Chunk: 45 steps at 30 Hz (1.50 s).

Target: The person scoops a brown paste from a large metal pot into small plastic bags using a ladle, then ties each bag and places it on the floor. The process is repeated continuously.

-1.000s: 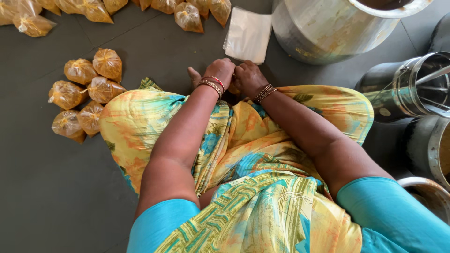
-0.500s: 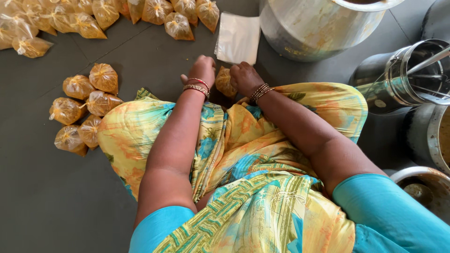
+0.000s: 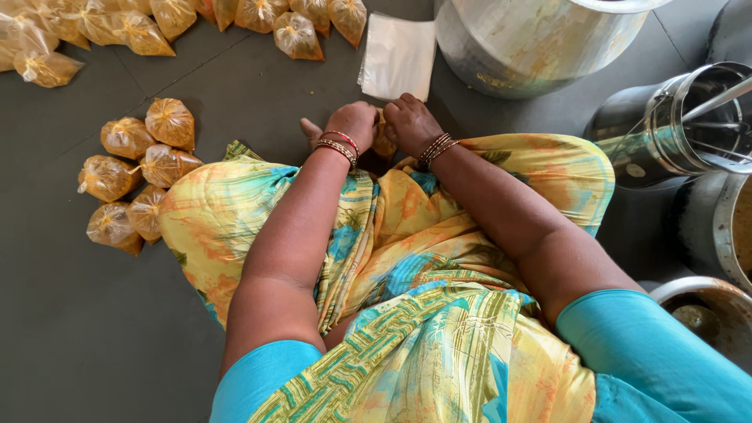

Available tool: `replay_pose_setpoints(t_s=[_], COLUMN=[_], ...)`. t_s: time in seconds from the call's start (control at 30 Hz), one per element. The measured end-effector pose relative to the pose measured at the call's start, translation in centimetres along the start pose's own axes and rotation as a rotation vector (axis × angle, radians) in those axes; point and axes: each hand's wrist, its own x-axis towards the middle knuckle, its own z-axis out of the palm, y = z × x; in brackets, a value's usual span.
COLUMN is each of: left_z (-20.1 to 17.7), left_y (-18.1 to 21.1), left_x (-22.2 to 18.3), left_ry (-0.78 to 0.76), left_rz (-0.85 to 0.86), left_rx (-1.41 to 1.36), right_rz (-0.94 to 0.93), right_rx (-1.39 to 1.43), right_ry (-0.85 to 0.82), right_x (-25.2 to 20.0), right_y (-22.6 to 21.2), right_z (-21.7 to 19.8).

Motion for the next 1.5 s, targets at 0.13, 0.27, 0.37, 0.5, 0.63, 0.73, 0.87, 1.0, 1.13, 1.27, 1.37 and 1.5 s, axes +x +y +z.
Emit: replay_pose_setpoints(t_s=[0.13, 0.27, 0.37, 0.5, 0.63, 0.73, 0.87, 1.0, 1.13, 1.27, 1.37, 1.5], left_z=[0.8, 2.2, 2.6, 0.8, 0.9, 2.4, 4.4, 5.7, 7.0, 5.8, 3.1, -3.7], left_y=[-0.1, -0.3, -0.5, -0.4, -0.6, -0.2, 0.0, -0.5, 0.0, -0.8, -2.1, -3.9], left_x=[0.3, 0.9, 0.8, 0.9, -0.4, 0.4, 1.9, 2.9, 4.2, 5.7, 5.5, 3.0], left_ry=[0.095, 0.178, 0.177, 0.083, 0.061, 0.114, 0.179, 0.223, 0.173, 0.336, 0.447, 0.586], left_rz=[0.037, 0.082, 0.049, -0.012, 0.052, 0.071, 0.019, 0.098, 0.033, 0.035, 0.022, -0.127], left_rx=[0.002, 0.051, 0.047, -0.028, -0.108, -0.063, 0.005, -0.121, -0.048, 0.001, 0.087, -0.149], right_rz=[-0.045, -0.075, -0.09, -0.063, 0.02, -0.008, 0.098, 0.078, -0.072, -0.07, 0.019, 0.007], right_rx=[-0.025, -0.02, -0.017, 0.002, -0.046, -0.032, -0.166, -0.117, -0.047, -0.08, -0.054, -0.044], right_ry=[0.001, 0.01, -0.002, -0.023, 0.027, 0.067, -0.349, -0.007, 0.322, 0.374, 0.344, 0.328], right_x=[-0.1, -0.1, -0.3, 0.0, -0.5, -0.2, 1.2, 0.8, -0.9, -0.7, -0.7, -1.0], right_y=[-0.1, 0.0, 0.0, 0.4, 0.6, 1.0, 0.1, -0.3, 1.7, 3.5, 3.9, 3.3], right_z=[0.0, 0.4, 1.0, 0.9, 1.7, 1.3, -0.3, -1.4, -1.7, -1.9, -1.9, -1.8])
